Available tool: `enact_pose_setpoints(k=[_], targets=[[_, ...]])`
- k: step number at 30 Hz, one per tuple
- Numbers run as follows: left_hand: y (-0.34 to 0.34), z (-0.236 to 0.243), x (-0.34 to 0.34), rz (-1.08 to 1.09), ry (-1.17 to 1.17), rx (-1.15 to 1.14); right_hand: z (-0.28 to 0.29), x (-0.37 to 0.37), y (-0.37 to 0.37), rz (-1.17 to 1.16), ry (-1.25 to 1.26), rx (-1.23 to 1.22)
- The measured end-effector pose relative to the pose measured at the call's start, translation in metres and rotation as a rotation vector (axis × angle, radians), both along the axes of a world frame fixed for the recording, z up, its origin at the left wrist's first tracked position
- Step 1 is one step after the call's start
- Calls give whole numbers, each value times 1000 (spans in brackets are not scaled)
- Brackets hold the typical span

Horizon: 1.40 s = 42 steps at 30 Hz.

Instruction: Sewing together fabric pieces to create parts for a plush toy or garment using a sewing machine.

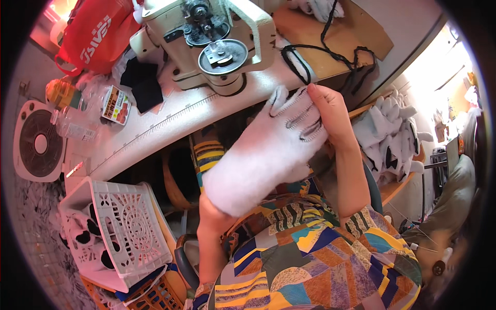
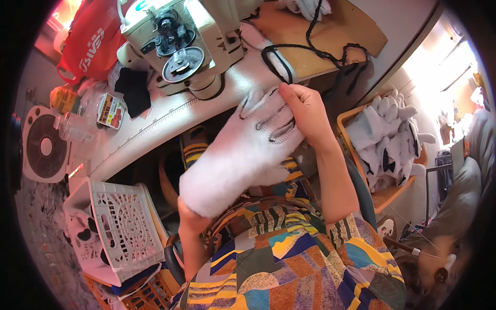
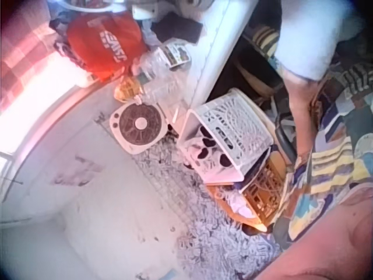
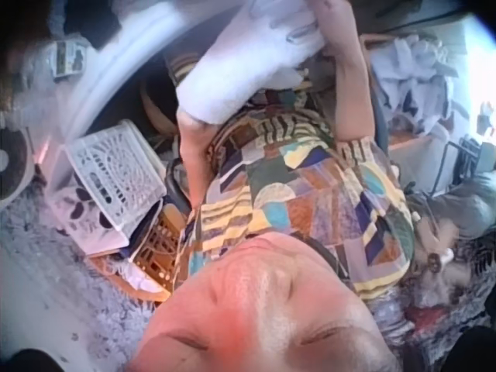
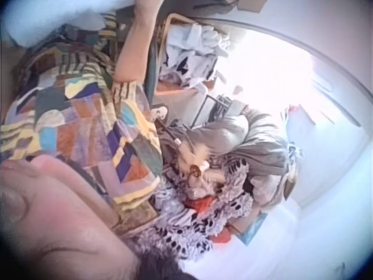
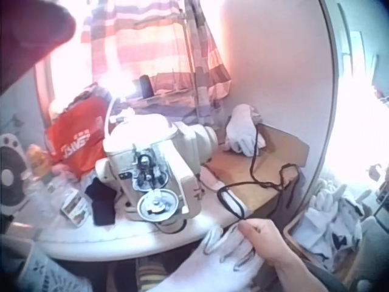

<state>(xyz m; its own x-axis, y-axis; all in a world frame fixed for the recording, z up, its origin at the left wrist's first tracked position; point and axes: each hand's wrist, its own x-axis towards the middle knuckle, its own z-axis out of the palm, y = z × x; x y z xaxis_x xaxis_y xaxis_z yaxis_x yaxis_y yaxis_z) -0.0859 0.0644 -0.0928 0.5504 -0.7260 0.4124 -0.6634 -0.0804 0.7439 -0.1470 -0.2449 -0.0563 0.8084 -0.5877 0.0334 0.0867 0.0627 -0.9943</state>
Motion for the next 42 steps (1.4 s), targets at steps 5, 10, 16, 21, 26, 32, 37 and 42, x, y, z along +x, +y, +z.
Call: enact_pose_setpoints(k=[5, 10, 16, 21, 26, 32, 37, 42], targets=[[22, -5, 22, 109, 464, -420, -22, 5, 28, -14, -34, 152], [39, -42, 53, 526, 768, -372, -49, 5, 42, 81, 169, -60], [79, -112, 65, 742, 1006, -349, -54, 3, 37, 76, 250, -98], [93, -117, 68, 760, 1026, -524, 27, -15, 58, 477, -13, -168], [77, -113, 72, 1099, 644, -247, 102, -39, 79, 720, -717, 81], [40, -51, 71, 1215, -147, -137, 104, -42, 89, 731, -845, 194], [-3, -2, 86, 918, -550, 95, 97, -42, 96, 671, -865, 271], [-27, 13, 96, 802, -495, -16, 93, -40, 104, 649, -880, 354]])
